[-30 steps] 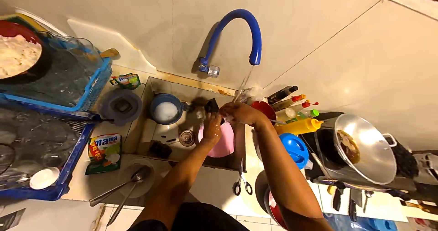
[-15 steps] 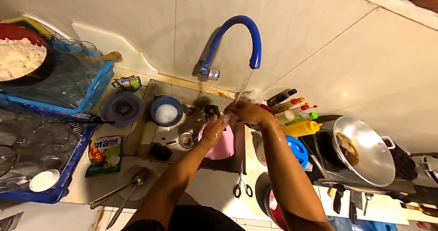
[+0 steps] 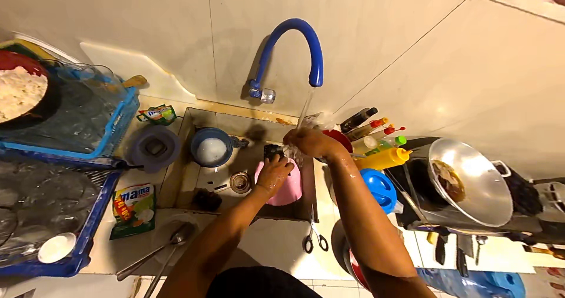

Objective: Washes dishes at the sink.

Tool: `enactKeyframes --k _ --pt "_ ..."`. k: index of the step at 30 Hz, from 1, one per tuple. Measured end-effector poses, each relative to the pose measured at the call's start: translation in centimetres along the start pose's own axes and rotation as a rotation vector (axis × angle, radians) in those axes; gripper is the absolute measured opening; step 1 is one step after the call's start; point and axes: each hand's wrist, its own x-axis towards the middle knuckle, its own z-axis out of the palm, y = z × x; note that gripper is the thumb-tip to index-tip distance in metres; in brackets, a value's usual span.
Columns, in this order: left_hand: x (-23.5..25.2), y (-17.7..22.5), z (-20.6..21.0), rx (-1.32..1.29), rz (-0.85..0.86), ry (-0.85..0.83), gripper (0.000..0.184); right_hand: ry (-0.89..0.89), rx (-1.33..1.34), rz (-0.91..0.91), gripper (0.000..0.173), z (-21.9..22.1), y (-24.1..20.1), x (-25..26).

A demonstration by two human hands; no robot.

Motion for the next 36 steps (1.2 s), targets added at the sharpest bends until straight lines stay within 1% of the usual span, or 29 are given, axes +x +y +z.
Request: enactKeyframes --k 3,5,7,9,11,12,15,17,19,22,23,26,28,29,31,33,34,36 --pt "-0.3 0.1 0.0 0.003 -0.005 -0.007 0.035 -0.024 0.016 0.017 0.033 0.2 0.0 0.2" --pt "0.0 0.1 -0.1 -0.017 -0.039 0.007 0.037 -0.055 0.064 -0.005 0.033 0.0 -0.1 -0.1" --pt "0.4 0.3 -0.4 -0.042 -0.115 0.093 0.037 -0.062 0.135 -0.050 0.032 -0.4 -0.1 -0.7" --pt "0.9 1.2 -1.7 -0.094 -0.237 0.163 0.039 -0.066 0.194 -0.113 0.033 -1.4 0.2 -0.4" --pt "1.2 1.8 -3.2 -0.222 -0.354 0.195 0.042 -0.051 0.269 -0.141 0.033 -2.0 0.0 -0.4" --pt "1.4 1.9 -3.7 -0.287 -0.377 0.228 0.045 -0.048 0.295 -0.140 0.033 -2.2 -0.3 -0.5" --pt "2.2 1.5 -4.0 -0.407 -0.441 0.378 0.042 -0.052 0.330 -0.112 0.034 -2.1 -0.3 0.1" --pt "2.2 0.9 -4.7 -0.514 -0.541 0.371 0.042 -0.069 0.338 -0.083 0.034 -1.6 -0.1 0.7" --pt "1.5 0.1 -4.4 -0.579 -0.625 0.365 0.040 -0.083 0.324 -0.059 0.034 -1.0 0.2 1.2" --pt "0.0 -1.3 -2.7 -0.632 -0.690 0.396 0.048 -0.081 0.282 -0.050 0.032 -0.6 0.7 1.6" --pt "-0.3 -1.5 -2.2 -0.633 -0.719 0.398 0.048 -0.089 0.278 -0.049 0.032 -0.5 0.8 1.6" --pt "-1.0 -1.7 -0.9 -0.669 -0.745 0.421 0.047 -0.103 0.306 -0.033 0.034 0.1 1.1 1.8" --pt "-1.1 -1.5 -0.5 -0.693 -0.746 0.440 0.048 -0.090 0.296 -0.040 0.038 1.6 1.8 2.2" --pt "-1.0 -1.2 -0.4 -0.695 -0.755 0.447 0.048 -0.067 0.280 -0.055 0.041 3.1 2.4 2.2" --pt "-0.9 -0.7 -0.4 -0.710 -0.767 0.478 0.047 -0.009 0.270 -0.096 0.047 7.6 3.3 1.5" --pt "-1.0 -0.1 -1.0 -0.717 -0.786 0.500 0.045 -0.007 0.374 -0.112 0.055 12.3 5.1 1.7" --pt "-1.2 0.3 -1.4 -0.702 -0.798 0.503 0.045 0.011 0.422 -0.111 0.057 14.0 6.2 2.4" --pt "-1.9 1.5 -2.1 -0.655 -0.796 0.509 0.042 0.032 0.442 -0.068 0.058 15.8 8.9 4.7"
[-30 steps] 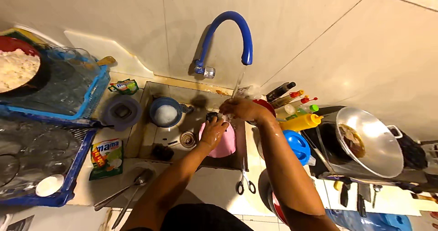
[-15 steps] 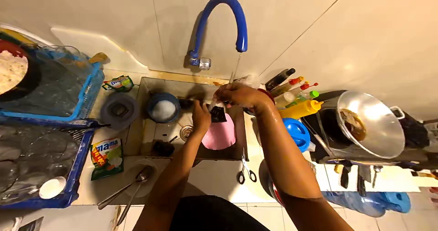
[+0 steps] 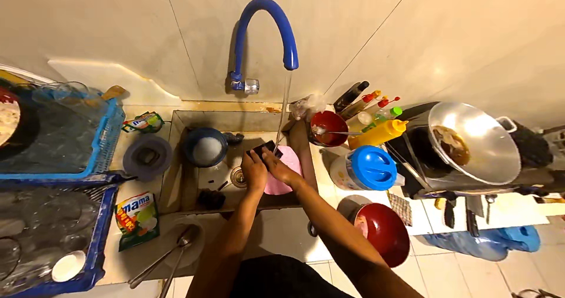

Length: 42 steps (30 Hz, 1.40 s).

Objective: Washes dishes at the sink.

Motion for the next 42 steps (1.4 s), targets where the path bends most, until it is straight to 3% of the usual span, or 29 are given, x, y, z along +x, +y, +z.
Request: enactKeyframes --k 6,9,12,15,18,21,24,27,30,34,37,39,42 --pt "-2.0 -0.6 -1.6 0.012 -0.039 0.008 0.042 -0.037 -0.069 0.176 0.062 -2.1 5.8 5.5" --pt "-0.1 -3.7 -3.9 -0.166 -0.117 0.006 0.046 -0.010 -0.025 0.300 0.065 -4.4 5.2 5.2" --pt "3.2 -8.1 -6.0 -0.249 -0.184 -0.041 0.045 0.025 0.112 0.441 0.057 -7.1 4.9 4.4" --pt "5.8 -10.3 -5.6 -0.009 -0.269 -0.067 0.043 0.086 0.343 0.408 0.045 -8.0 4.2 3.0" --pt "5.9 -9.0 -2.9 0.319 -0.330 -0.167 0.061 0.225 0.400 0.284 0.036 -7.5 2.3 0.9" --pt "4.6 -7.4 1.0 0.427 -0.191 -0.277 0.078 0.349 0.332 0.184 0.035 -6.4 0.8 -1.6" --pt "2.7 -4.7 5.1 0.347 0.041 -0.418 0.067 0.445 0.158 0.130 0.040 -4.3 0.6 -2.7" --pt "1.3 -1.9 6.4 0.228 0.157 -0.521 0.061 0.543 0.122 0.106 0.046 -3.0 1.1 -2.9" --pt "2.1 -3.4 5.9 0.296 0.200 -0.499 0.061 0.560 0.224 0.139 0.045 -3.5 1.3 -3.7" --pt "4.9 -7.8 3.0 0.471 -0.013 -0.419 0.078 0.461 0.307 0.157 0.040 -4.9 0.4 -4.9" --pt "6.2 -9.7 0.0 0.378 -0.111 -0.323 0.089 0.394 0.390 0.229 0.038 -6.0 1.0 -4.8" --pt "6.7 -10.2 -2.1 0.155 -0.201 -0.239 0.069 0.386 0.468 0.258 0.034 -6.6 1.9 -4.1" --pt "6.3 -10.7 -4.7 -0.307 -0.450 -0.305 0.049 0.382 0.426 0.305 0.032 -7.1 4.1 -2.3"
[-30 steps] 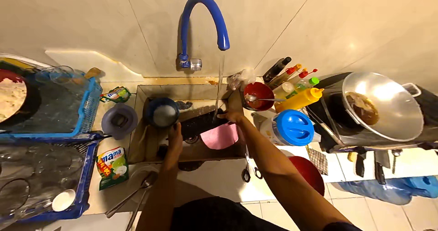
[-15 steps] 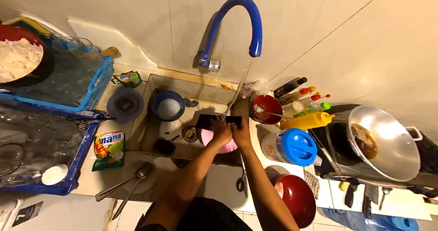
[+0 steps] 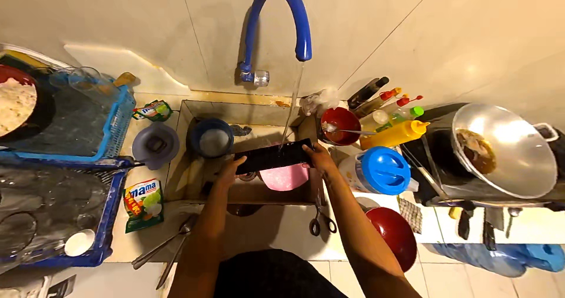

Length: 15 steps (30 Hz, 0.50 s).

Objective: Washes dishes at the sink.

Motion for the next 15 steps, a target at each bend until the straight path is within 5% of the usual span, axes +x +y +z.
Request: enactKeyframes --k 4,7,11,15 --pt "-3.5 1.3 1.3 -0.080 0.034 0.033 0.042 0.107 -0.532 -0.050 0.057 1.8 1.3 2.1" --pt "-5.9 2.7 3.0 0.021 0.109 0.137 0.039 -0.040 -0.753 -0.078 0.074 4.7 0.4 0.5" --pt "-7.3 3.7 4.6 0.262 0.133 0.220 0.043 -0.322 -0.688 -0.294 0.074 10.0 0.2 -3.8" --pt "-7.8 3.8 3.6 0.359 0.185 0.303 0.042 -0.438 -0.669 -0.364 0.060 8.5 2.6 -1.6"
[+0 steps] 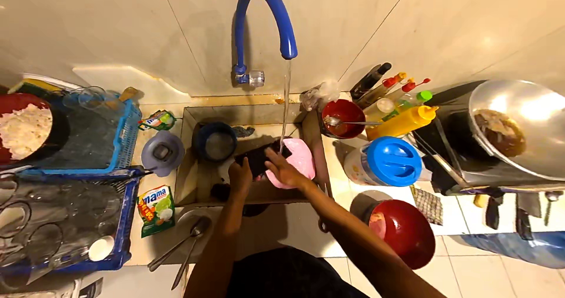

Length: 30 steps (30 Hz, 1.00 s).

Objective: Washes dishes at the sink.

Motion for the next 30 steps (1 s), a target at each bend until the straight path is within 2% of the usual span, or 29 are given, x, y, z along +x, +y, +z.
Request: enactKeyframes --k 3,5,7,10,13,16,20,23,25,28,30 --pt "-0.2 0.0 -1.2 0.040 0.060 0.027 0.041 -0.164 -0.083 0.158 0.047 -4.7 2.2 0.7" --pt "-0.5 0.3 -1.3 0.037 0.049 0.015 0.038 -0.077 -0.019 0.126 0.041 -7.7 1.8 1.9" --pt "-1.0 0.4 -1.0 0.034 0.033 0.000 0.038 0.107 0.111 0.023 0.039 -10.7 0.1 4.2" --pt "-1.9 1.1 -1.0 0.100 0.010 -0.040 0.038 0.243 0.357 -0.137 0.061 -14.9 -4.8 7.7" --pt "-2.5 1.2 -1.3 0.166 0.027 -0.057 0.038 0.180 0.412 -0.248 0.073 -16.9 -8.8 11.0" --pt "-3.3 1.2 -1.9 0.190 0.100 -0.075 0.035 0.163 0.350 -0.277 0.065 -17.4 -9.8 13.8" --pt "-4.8 1.9 -4.1 0.330 0.211 -0.107 0.039 0.162 0.455 -0.127 0.044 -18.1 -9.9 14.9" --pt "-5.9 2.0 -5.6 0.409 0.357 -0.048 0.035 0.120 0.663 0.086 0.037 -18.0 -11.0 16.4" --pt "-6.2 1.7 -6.5 0.458 0.520 0.003 0.032 0.097 0.743 0.181 0.033 -18.1 -11.7 17.2" --pt "-6.1 0.7 -7.7 0.481 0.872 0.123 0.024 0.018 0.657 0.201 0.036 -19.2 -11.2 17.9" --pt "-5.6 0.2 -9.0 0.506 1.044 0.131 0.023 -0.025 0.559 0.148 0.044 -19.5 -11.2 17.4"
